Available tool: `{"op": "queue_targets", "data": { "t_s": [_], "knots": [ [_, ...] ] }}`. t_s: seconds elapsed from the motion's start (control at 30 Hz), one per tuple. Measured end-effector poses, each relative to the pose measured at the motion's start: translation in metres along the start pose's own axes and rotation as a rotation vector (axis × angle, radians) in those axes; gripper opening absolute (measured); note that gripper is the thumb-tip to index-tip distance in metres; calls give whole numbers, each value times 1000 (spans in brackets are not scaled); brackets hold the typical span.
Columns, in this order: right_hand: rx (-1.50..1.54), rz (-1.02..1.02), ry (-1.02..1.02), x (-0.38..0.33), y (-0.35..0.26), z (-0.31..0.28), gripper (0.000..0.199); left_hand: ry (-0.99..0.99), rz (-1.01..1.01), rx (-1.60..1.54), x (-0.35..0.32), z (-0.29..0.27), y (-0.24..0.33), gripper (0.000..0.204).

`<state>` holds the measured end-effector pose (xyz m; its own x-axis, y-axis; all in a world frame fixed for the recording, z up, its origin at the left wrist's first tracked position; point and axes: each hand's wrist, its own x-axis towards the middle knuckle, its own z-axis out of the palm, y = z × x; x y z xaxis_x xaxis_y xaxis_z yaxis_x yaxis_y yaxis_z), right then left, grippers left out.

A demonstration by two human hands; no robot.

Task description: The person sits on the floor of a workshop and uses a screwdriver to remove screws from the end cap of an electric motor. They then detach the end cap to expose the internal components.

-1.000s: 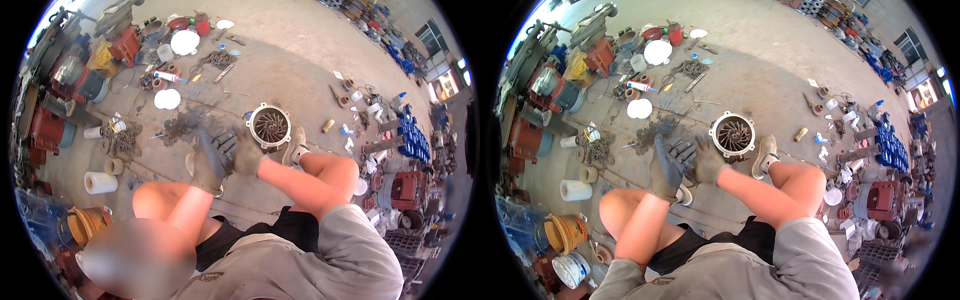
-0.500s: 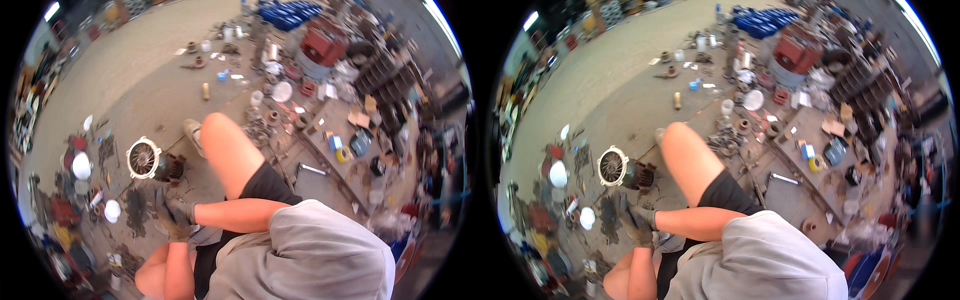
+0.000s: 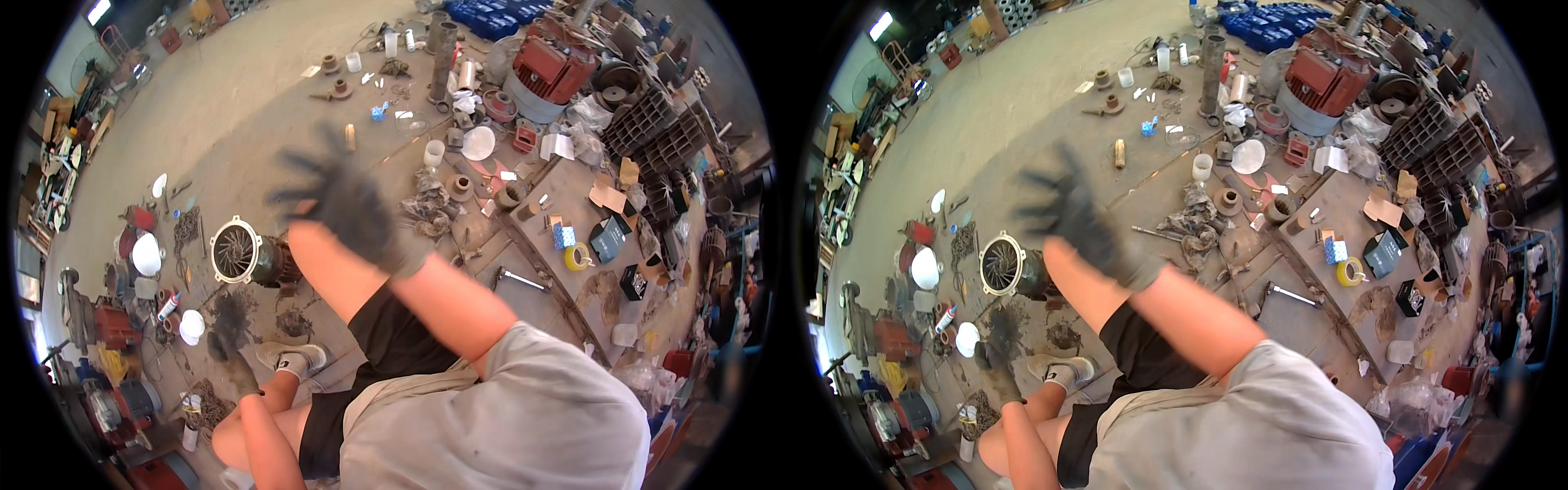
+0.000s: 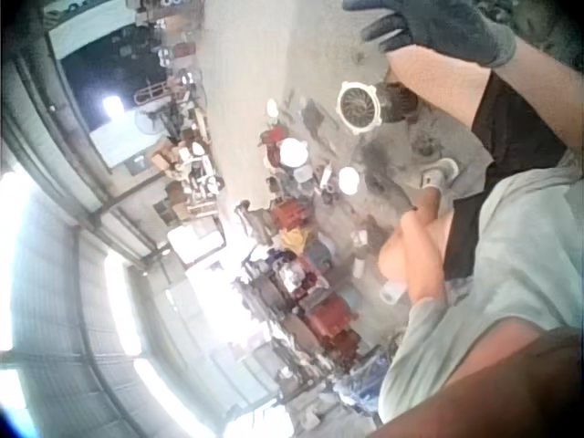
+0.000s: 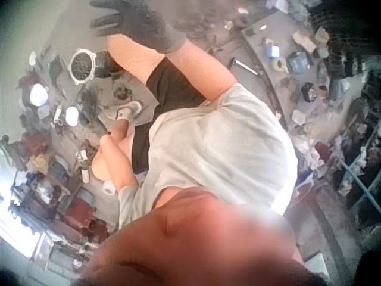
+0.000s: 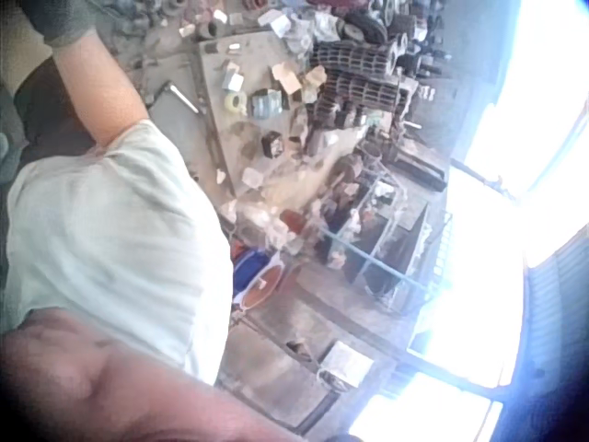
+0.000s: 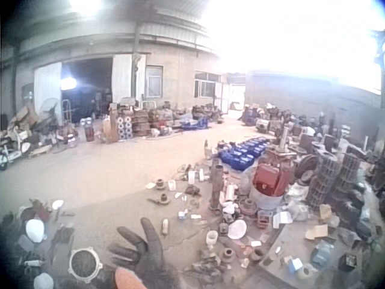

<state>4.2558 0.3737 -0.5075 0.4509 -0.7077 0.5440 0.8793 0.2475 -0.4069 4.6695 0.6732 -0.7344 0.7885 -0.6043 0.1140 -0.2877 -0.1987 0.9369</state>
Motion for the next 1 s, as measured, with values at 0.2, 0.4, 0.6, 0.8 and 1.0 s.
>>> {"op": "queue_targets", "data": {
  "t_s": [0.2, 0.4, 0.6, 0.8, 1.0],
  "knots": [
    [-1565, 410, 710, -123, -75, -308, 129, -76, -140, -120, -30, 43, 99, 57],
    [-2178, 1394, 325, -210, -13, -387, 130, -41, -259, -59, -58, 34, 129, 50],
    [-2150, 1795, 318, -202, -2, -473, 74, -130, -304, -46, -34, 71, 130, 49],
    [-2161, 1307, 479, -183, -72, -462, 45, -151, -269, -55, -25, 81, 162, 52],
    [-1767, 631, 674, -26, -196, -327, 40, -112, -132, -195, -43, 61, 196, 47]
  ]
}}
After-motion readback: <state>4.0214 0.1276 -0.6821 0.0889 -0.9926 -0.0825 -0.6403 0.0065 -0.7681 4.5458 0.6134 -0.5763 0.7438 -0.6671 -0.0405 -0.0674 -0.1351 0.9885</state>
